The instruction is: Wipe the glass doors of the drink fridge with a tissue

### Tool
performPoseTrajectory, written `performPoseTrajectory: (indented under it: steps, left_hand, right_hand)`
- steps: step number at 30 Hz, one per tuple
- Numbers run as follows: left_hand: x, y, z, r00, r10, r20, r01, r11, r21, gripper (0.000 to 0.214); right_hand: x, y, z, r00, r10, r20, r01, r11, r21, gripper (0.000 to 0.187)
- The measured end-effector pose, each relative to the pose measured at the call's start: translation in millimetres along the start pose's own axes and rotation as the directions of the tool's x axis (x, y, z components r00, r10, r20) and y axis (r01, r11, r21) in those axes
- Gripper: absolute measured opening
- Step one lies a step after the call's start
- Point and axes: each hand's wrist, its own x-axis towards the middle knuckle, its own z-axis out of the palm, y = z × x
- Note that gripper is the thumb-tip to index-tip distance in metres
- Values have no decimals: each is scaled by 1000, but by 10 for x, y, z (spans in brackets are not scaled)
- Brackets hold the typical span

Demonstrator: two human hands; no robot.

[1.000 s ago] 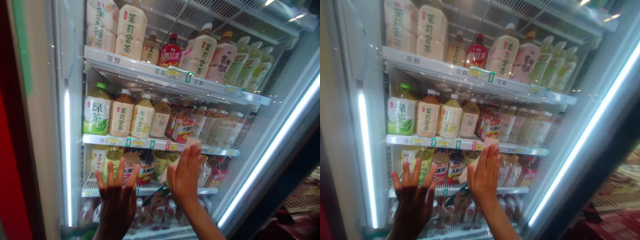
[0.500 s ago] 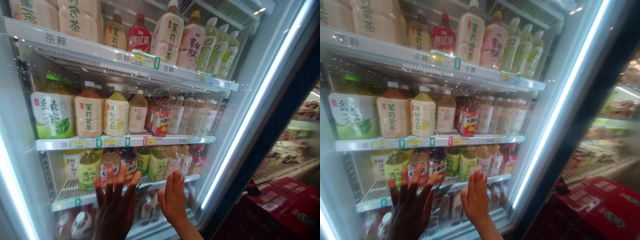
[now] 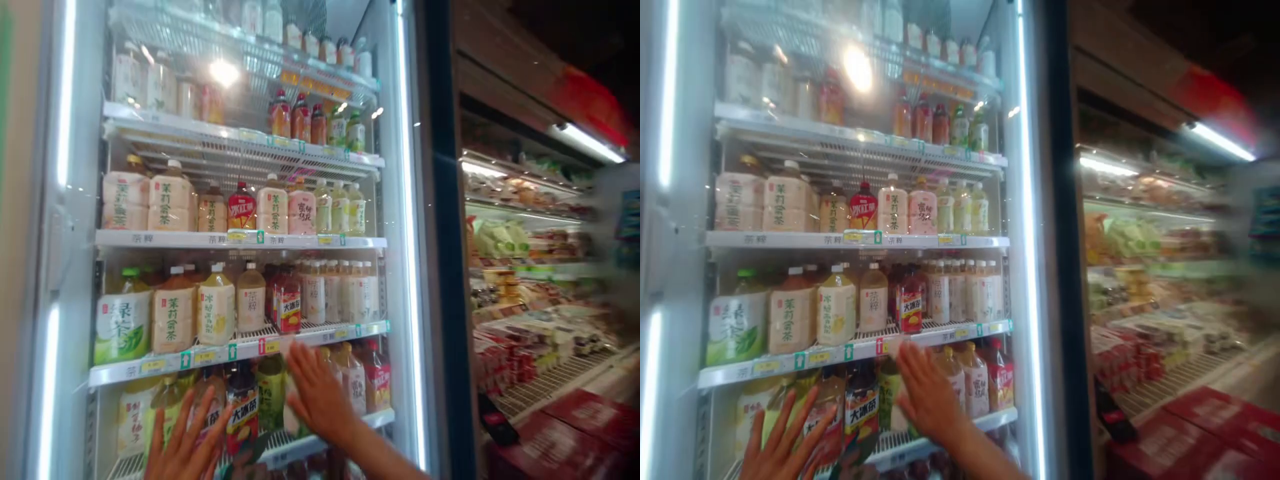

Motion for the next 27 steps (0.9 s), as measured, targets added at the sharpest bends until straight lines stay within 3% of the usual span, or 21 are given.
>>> performPoseTrajectory:
  steps: [3,5,6,7,9,11,12,13,14,16,18,20,21,22,24,25,27]
  left_hand:
    - [580,-278,-379,997,56,-58,-53,998,45,69]
    - [958,-412,-586,992,98,-79,-89,990,109,66]
    - [1112,-457,-678,990,114,-83,-101,983,152,66]
    - [1236,-486,-768,988,132,-83,-113,974,195,66]
    - [1394,-509,-952,984,164,-68,-140,953,270,69]
    - [1470,-516,-1143,976,214,-37,-192,930,314,71]
    - [1497,-526,-1235,970,242,-17,-223,917,332,72]
    - [1525,-547,-1318,963,270,-4,-252,903,348,72]
    - [1558,-581,-1387,956,292,4,-274,890,365,73]
    - [1636,-686,-1470,948,318,4,-294,872,393,71]
    - [1711,-823,-1476,950,312,4,-286,864,414,69]
    - [1748,-958,-1427,961,276,7,-254,874,414,67]
    - [1745,-1016,-1395,969,247,7,-229,886,403,66]
    - [1730,-1066,-1363,977,215,11,-202,901,385,66]
    - [1679,-1155,-1320,987,160,32,-161,924,346,65]
    - [1653,-1200,-1312,989,141,47,-148,931,335,65]
    - [1626,-1309,-1323,991,114,70,-131,935,331,64]
  right_hand:
    - [1172,617,-427,966,217,-143,-216,976,20,81]
    - [1655,695,-578,950,251,-187,-246,968,47,84]
    - [1733,626,-605,957,215,-194,-208,977,56,85]
    - [1705,505,-608,973,132,-190,-123,991,58,86]
    - [1432,214,-583,970,-180,-162,189,981,46,79]
    - [1129,44,-593,837,-537,-107,543,839,34,67]
    - [1064,54,-629,769,-636,-69,639,768,41,63]
    - [1090,136,-689,746,-665,-33,666,744,53,62]
    - [1213,280,-768,777,-630,-7,629,775,61,63]
    - [1690,668,-949,909,-417,0,416,908,52,74]
    - [2255,1003,-1095,980,-186,-72,188,982,21,82]
    - [2612,1084,-1128,989,-30,-146,31,999,7,84]
    - [2654,1003,-1090,986,4,-165,-3,1000,7,85]
    - [2602,852,-1020,986,-4,-168,6,1000,9,89]
    - [2294,428,-828,973,-184,-142,187,982,7,97]
    - [2106,216,-735,932,-339,-128,342,940,3,99]
    - [1858,-59,-621,767,-629,-128,632,775,-23,92]
